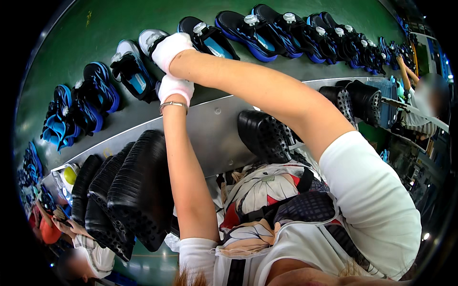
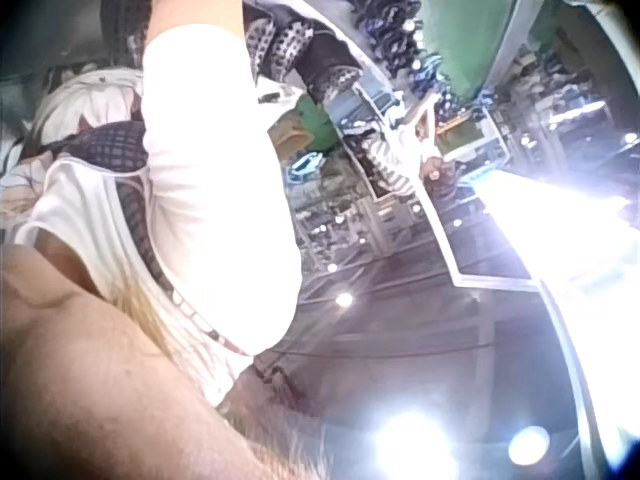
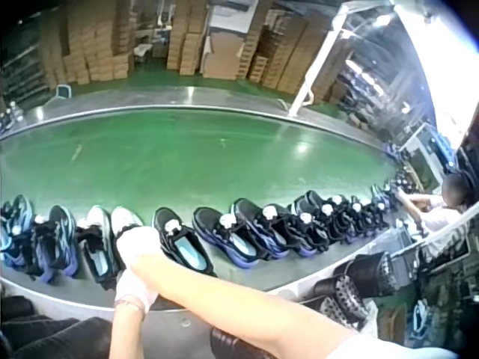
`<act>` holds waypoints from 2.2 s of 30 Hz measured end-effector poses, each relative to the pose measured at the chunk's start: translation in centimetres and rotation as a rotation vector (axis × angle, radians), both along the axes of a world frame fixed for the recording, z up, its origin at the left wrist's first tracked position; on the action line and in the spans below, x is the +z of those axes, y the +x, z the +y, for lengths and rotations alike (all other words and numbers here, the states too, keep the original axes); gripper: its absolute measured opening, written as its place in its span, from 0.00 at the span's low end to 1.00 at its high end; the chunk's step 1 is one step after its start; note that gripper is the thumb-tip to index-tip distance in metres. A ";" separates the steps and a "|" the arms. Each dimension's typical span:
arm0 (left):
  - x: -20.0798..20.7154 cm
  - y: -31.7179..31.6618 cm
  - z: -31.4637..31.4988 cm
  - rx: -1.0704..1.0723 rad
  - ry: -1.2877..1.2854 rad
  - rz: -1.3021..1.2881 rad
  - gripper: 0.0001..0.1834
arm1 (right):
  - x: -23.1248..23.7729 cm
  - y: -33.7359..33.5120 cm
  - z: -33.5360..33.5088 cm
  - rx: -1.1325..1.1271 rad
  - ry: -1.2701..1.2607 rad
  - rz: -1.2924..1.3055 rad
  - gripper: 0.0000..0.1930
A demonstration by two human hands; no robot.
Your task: The person arranges black shoe soles on a metal table and retrieves more soles from large white storage bags.
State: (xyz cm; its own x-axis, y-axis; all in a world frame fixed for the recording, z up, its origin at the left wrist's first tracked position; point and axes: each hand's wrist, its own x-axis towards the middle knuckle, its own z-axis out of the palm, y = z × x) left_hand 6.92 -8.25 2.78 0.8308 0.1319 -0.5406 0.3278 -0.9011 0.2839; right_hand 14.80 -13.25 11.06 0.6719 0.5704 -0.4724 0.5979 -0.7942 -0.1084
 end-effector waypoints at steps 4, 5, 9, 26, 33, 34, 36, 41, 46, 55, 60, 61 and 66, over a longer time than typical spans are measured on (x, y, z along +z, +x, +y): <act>-1.2 0.0 0.9 -0.082 0.047 0.023 0.17 | -0.7 0.0 0.4 -0.030 0.126 -0.053 0.13; -1.3 0.3 1.1 -0.082 0.067 0.040 0.17 | -0.8 0.0 0.5 -0.050 0.166 -0.073 0.12; 3.4 0.7 -0.6 0.026 0.074 0.042 0.19 | 0.7 0.4 -1.9 -0.046 0.107 0.005 0.12; 7.4 0.0 -8.0 -0.118 -0.364 -0.438 0.18 | 0.9 -3.7 -26.2 -0.324 0.040 -0.054 0.16; 13.2 2.9 -5.5 0.160 -0.831 -0.098 0.24 | 8.4 -3.8 -23.2 -0.468 0.054 0.089 0.20; 13.3 3.0 -5.2 0.150 -0.809 -0.132 0.24 | 8.2 -4.0 -23.0 -0.452 0.071 0.077 0.20; 12.9 3.0 -4.6 0.079 -0.724 -0.047 0.22 | 7.3 -4.6 -22.9 -0.430 0.104 0.049 0.20; 7.0 -0.1 -5.5 -0.504 -0.161 -0.376 0.13 | 3.3 -6.8 -23.5 -0.288 -0.012 0.100 0.16; 4.2 -3.5 -9.1 -0.375 -0.100 -0.447 0.19 | 9.1 -11.8 -28.3 -0.283 0.335 -0.096 0.15; 2.2 -2.9 -9.5 -0.309 0.008 -0.378 0.21 | 18.6 -19.5 -48.5 -0.870 0.328 -0.412 0.12; 6.1 -6.4 -8.7 -0.198 -0.160 -0.452 0.29 | 19.0 -22.2 -53.8 -0.848 0.222 -0.258 0.21; 7.6 -7.1 -9.2 -0.177 -0.155 -0.432 0.28 | 18.2 -22.3 -54.4 -0.814 0.174 -0.231 0.25; 10.7 -11.0 -10.9 -0.089 -0.224 -0.478 0.25 | 16.9 -21.2 -55.4 -0.656 0.160 -0.292 0.26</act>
